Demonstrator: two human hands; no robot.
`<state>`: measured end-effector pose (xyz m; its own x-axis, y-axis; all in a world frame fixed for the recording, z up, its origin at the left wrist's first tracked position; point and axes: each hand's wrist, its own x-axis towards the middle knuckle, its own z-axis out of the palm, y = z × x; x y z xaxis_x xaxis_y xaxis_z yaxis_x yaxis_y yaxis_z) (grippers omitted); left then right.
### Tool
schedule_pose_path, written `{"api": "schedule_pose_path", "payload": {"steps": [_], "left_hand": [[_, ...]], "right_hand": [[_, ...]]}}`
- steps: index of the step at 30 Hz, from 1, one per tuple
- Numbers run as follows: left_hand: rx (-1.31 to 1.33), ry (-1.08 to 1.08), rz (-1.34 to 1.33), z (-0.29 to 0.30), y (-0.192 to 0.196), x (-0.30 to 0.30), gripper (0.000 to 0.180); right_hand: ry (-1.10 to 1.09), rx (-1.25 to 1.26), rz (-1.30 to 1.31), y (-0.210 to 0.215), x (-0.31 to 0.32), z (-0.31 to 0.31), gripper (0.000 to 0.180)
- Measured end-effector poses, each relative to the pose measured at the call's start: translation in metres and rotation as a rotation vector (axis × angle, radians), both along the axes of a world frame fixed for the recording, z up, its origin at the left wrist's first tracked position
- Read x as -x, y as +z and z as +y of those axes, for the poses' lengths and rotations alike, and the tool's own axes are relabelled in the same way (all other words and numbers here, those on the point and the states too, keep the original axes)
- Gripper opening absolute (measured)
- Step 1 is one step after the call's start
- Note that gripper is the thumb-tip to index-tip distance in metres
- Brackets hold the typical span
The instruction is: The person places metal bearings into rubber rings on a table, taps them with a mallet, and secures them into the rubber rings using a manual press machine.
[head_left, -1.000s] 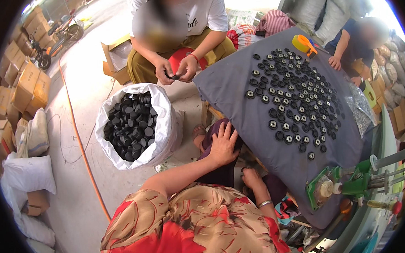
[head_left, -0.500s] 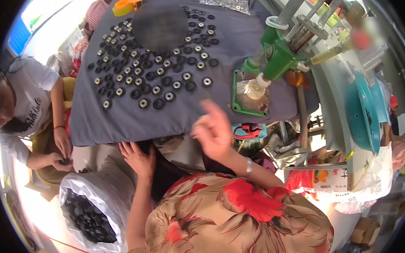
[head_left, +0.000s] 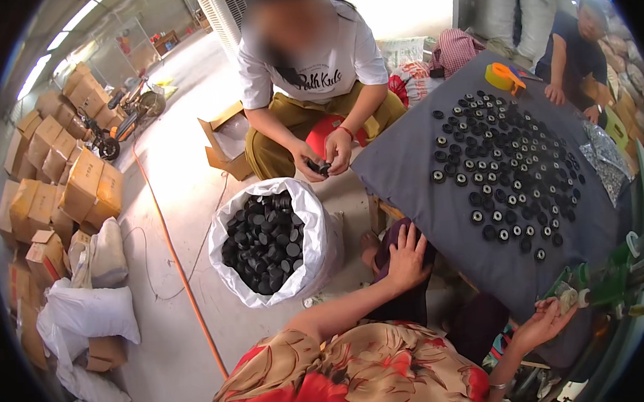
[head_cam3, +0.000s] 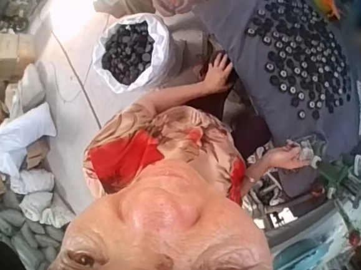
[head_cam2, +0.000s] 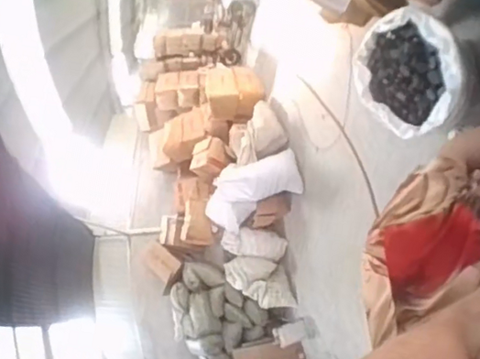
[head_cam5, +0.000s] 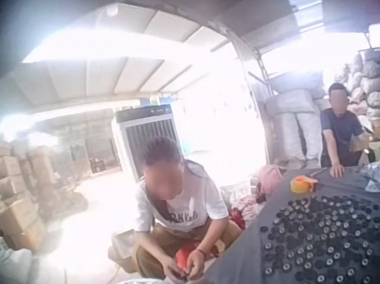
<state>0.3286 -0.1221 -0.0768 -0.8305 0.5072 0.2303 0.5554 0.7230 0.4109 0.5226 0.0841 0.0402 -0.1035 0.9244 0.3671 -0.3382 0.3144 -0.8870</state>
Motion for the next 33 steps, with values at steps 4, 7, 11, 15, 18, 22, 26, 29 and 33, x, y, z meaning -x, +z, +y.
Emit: {"api": "schedule_pose_path", "payload": {"steps": [4, 7, 11, 15, 18, 22, 26, 29, 33], "left_hand": [[0.018, -0.014, -0.03, 0.011, 0.004, 0.006, 0.089], [0.016, -0.023, -0.025, 0.009, 0.002, 0.008, 0.088], [0.027, -0.028, -0.031, 0.008, 0.002, 0.007, 0.085], [0.02, -0.025, -0.04, 0.005, 0.003, 0.004, 0.082], [0.004, -0.026, -0.044, 0.007, 0.002, 0.002, 0.082], [0.007, -0.03, -0.029, 0.008, 0.002, -0.002, 0.083], [0.017, -0.029, -0.027, 0.008, 0.004, 0.004, 0.083], [0.024, -0.013, -0.027, 0.007, 0.001, 0.004, 0.084], [0.005, -0.036, -0.032, 0.008, 0.003, 0.004, 0.083]], "right_hand": [[-0.012, -0.008, 0.021, -0.004, -0.001, 0.011, 0.064], [-0.048, 0.044, -0.024, -0.003, 0.001, 0.01, 0.064], [-0.091, 0.064, -0.043, -0.005, 0.001, 0.009, 0.065], [-0.094, 0.085, -0.078, -0.009, -0.002, 0.013, 0.067], [-0.108, 0.096, -0.128, -0.005, -0.003, 0.013, 0.067], [-0.126, 0.117, -0.09, -0.012, -0.002, 0.017, 0.068], [-0.091, 0.075, -0.096, -0.021, -0.008, 0.023, 0.068], [-0.07, 0.113, -0.081, -0.017, -0.002, 0.02, 0.068], [-0.069, 0.086, -0.102, -0.016, -0.002, 0.018, 0.068]]}}
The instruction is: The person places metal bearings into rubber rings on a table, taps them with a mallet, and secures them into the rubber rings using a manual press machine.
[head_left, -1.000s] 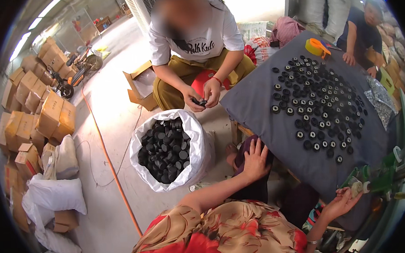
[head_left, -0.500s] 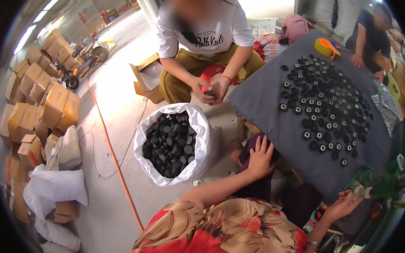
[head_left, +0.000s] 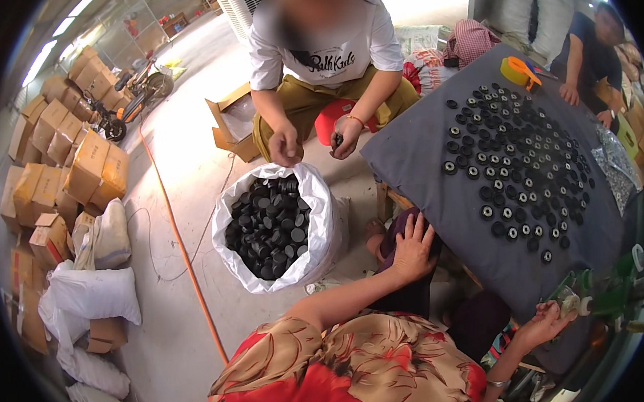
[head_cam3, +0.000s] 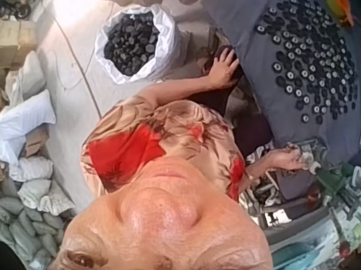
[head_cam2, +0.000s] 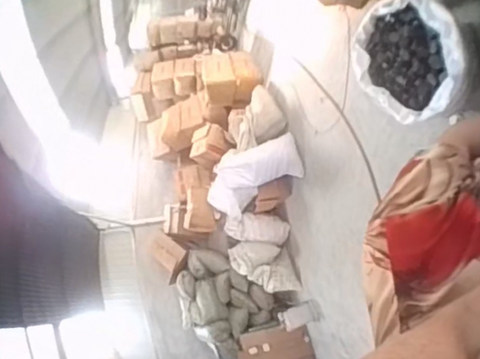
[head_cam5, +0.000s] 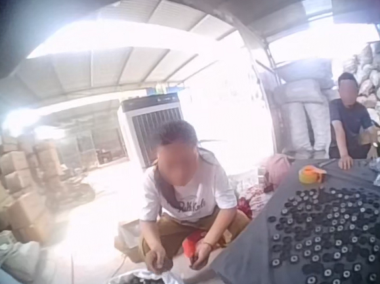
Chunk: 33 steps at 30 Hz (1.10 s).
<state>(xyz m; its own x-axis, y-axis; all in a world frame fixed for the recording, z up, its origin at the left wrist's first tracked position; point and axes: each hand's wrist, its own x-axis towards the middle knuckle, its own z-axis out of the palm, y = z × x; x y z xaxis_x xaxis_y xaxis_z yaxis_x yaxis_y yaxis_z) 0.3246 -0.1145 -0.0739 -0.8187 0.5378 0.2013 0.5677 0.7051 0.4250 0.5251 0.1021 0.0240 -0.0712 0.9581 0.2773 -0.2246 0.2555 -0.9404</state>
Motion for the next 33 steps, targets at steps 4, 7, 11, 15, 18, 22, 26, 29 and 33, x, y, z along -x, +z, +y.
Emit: {"api": "schedule_pose_path", "payload": {"steps": [4, 7, 11, 15, 18, 22, 26, 29, 33], "left_hand": [[0.018, 0.002, -0.017, 0.001, 0.005, -0.001, 0.084], [0.028, 0.008, -0.007, 0.0, 0.004, -0.002, 0.085], [0.036, 0.01, -0.01, 0.001, 0.003, -0.001, 0.085], [0.05, 0.007, -0.018, 0.001, 0.002, -0.001, 0.086], [0.049, 0.005, -0.018, 0.002, 0.002, -0.001, 0.086], [0.049, 0.01, -0.013, 0.002, 0.001, -0.001, 0.086], [0.043, 0.016, -0.008, 0.002, 0.001, -0.001, 0.086], [0.058, 0.011, -0.013, 0.002, 0.003, -0.001, 0.086], [0.053, 0.004, -0.015, 0.003, 0.006, -0.002, 0.084]], "right_hand": [[-0.003, 0.003, 0.021, -0.005, -0.002, 0.003, 0.069], [0.002, 0.021, 0.033, -0.001, 0.001, 0.0, 0.069], [0.014, -0.002, 0.047, -0.005, -0.001, 0.003, 0.069], [0.028, -0.005, 0.033, -0.005, -0.001, 0.002, 0.07], [0.028, -0.011, 0.04, -0.009, -0.002, 0.005, 0.069], [0.038, -0.023, 0.033, -0.009, -0.002, 0.005, 0.068], [0.037, -0.029, 0.034, -0.01, -0.001, 0.005, 0.069], [0.045, -0.044, 0.035, -0.014, -0.002, 0.008, 0.069], [0.055, -0.055, 0.056, -0.014, -0.002, 0.009, 0.07]]}}
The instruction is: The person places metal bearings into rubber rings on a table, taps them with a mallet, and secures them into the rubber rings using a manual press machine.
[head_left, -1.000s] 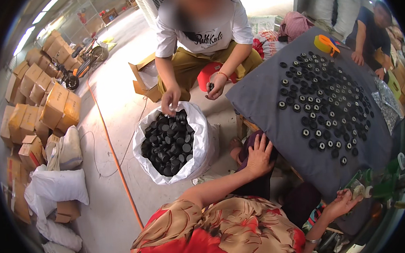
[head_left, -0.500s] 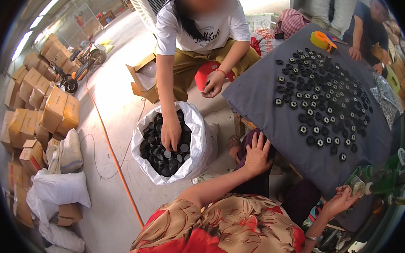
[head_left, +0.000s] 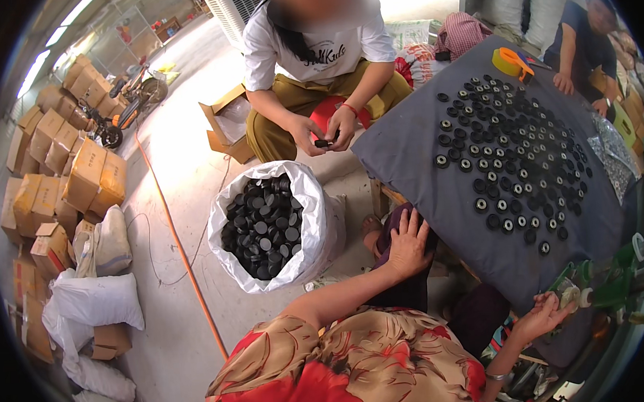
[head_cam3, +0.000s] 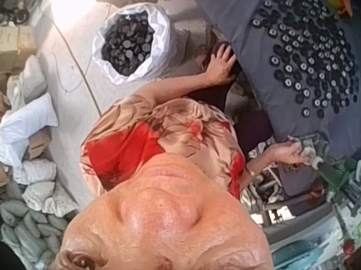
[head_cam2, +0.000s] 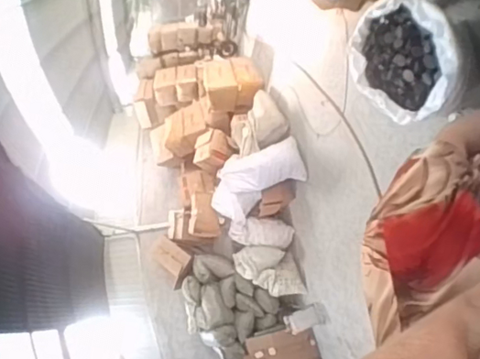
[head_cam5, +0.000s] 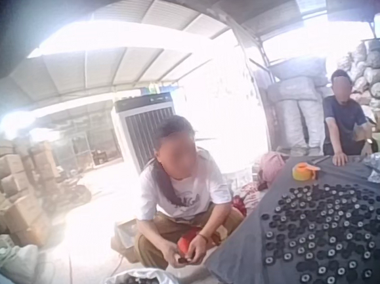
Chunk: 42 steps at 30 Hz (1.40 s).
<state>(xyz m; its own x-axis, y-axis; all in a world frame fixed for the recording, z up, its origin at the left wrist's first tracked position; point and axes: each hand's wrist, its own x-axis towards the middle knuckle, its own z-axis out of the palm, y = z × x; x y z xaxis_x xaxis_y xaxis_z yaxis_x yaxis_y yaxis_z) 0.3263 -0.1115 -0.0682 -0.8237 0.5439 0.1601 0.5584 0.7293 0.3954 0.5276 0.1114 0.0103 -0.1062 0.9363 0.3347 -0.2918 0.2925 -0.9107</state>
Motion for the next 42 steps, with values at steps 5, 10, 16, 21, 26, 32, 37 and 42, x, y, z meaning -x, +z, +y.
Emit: {"api": "schedule_pose_path", "payload": {"steps": [5, 10, 16, 21, 26, 32, 37, 42], "left_hand": [[-0.011, 0.005, 0.003, -0.003, -0.001, 0.002, 0.082], [-0.013, 0.002, 0.017, 0.0, -0.006, 0.001, 0.081], [-0.025, -0.003, 0.007, 0.001, -0.005, -0.001, 0.082], [-0.036, 0.021, 0.035, -0.003, -0.005, -0.001, 0.081], [-0.027, 0.001, 0.01, -0.001, -0.004, 0.002, 0.082], [-0.029, 0.026, 0.037, -0.003, -0.006, 0.003, 0.086], [-0.036, 0.02, 0.054, -0.003, -0.006, 0.001, 0.083], [-0.037, 0.011, 0.037, -0.002, -0.007, 0.0, 0.083]], "right_hand": [[0.013, 0.051, -0.01, 0.004, 0.003, -0.005, 0.071], [-0.002, 0.022, 0.023, 0.007, 0.005, -0.004, 0.074], [-0.042, 0.036, -0.021, 0.012, 0.005, -0.006, 0.074], [-0.044, 0.011, -0.053, 0.012, 0.01, -0.01, 0.076], [-0.06, 0.018, -0.043, 0.018, 0.011, -0.014, 0.078], [-0.05, 0.009, -0.053, 0.02, 0.014, -0.018, 0.078], [-0.047, 0.017, -0.029, 0.015, 0.013, -0.014, 0.078], [-0.063, 0.012, -0.014, 0.014, 0.011, -0.012, 0.078]]}}
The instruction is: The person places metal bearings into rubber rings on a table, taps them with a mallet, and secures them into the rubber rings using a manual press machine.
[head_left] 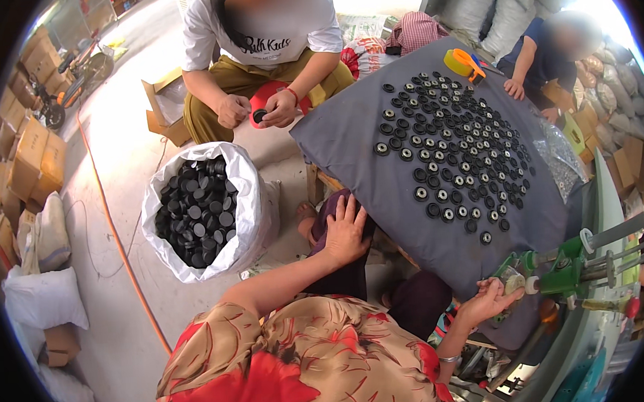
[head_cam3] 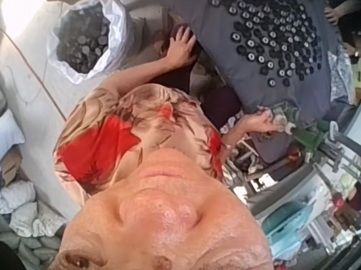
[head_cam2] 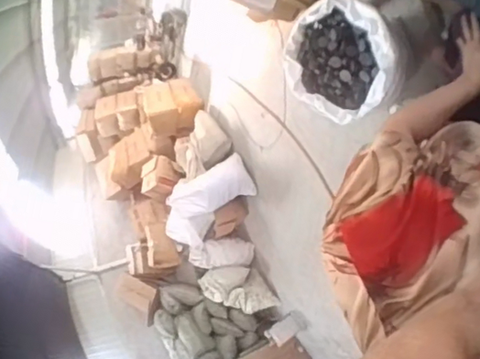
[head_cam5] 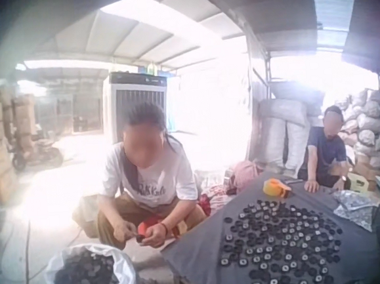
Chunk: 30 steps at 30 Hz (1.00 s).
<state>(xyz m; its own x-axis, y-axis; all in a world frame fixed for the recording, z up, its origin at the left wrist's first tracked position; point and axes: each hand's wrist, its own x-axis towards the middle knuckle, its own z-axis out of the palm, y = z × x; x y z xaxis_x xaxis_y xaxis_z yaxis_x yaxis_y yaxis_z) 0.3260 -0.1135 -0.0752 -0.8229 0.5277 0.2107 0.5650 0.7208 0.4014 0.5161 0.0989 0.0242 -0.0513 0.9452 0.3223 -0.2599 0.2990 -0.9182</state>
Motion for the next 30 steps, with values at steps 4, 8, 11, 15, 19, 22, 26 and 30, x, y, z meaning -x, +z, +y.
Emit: {"api": "schedule_pose_path", "payload": {"steps": [4, 8, 11, 15, 19, 22, 26, 30], "left_hand": [[0.012, 0.002, 0.0, 0.0, -0.0006, -0.0001, 0.082], [0.003, 0.001, 0.001, -0.0002, 0.0003, 0.001, 0.082], [0.001, 0.0, 0.008, 0.0003, 0.0, 0.0016, 0.081], [0.004, 0.0, 0.001, 0.0001, 0.0024, 0.0015, 0.08], [-0.001, 0.006, 0.003, -0.0003, 0.0016, -0.0002, 0.082], [0.005, 0.0, 0.001, 0.0003, 0.0025, 0.0003, 0.083], [0.013, -0.001, -0.003, -0.0001, 0.0033, 0.0002, 0.083], [0.007, -0.001, -0.011, 0.0008, 0.0037, 0.0007, 0.084]], "right_hand": [[0.002, -0.018, -0.015, -0.0008, 0.0004, -0.0005, 0.078], [-0.009, -0.005, -0.025, 0.0014, 0.0023, -0.0032, 0.078], [0.004, -0.016, 0.01, -0.0016, 0.002, -0.0023, 0.079], [0.016, -0.026, 0.0, -0.0068, -0.0017, 0.0025, 0.078], [0.014, -0.029, -0.005, -0.0049, -0.0015, 0.0004, 0.078], [0.015, -0.024, 0.004, -0.0038, -0.0009, 0.0001, 0.077], [0.019, -0.034, -0.01, -0.0049, -0.001, 0.0009, 0.077], [0.008, -0.034, -0.012, -0.0028, 0.0008, 0.0001, 0.08]]}}
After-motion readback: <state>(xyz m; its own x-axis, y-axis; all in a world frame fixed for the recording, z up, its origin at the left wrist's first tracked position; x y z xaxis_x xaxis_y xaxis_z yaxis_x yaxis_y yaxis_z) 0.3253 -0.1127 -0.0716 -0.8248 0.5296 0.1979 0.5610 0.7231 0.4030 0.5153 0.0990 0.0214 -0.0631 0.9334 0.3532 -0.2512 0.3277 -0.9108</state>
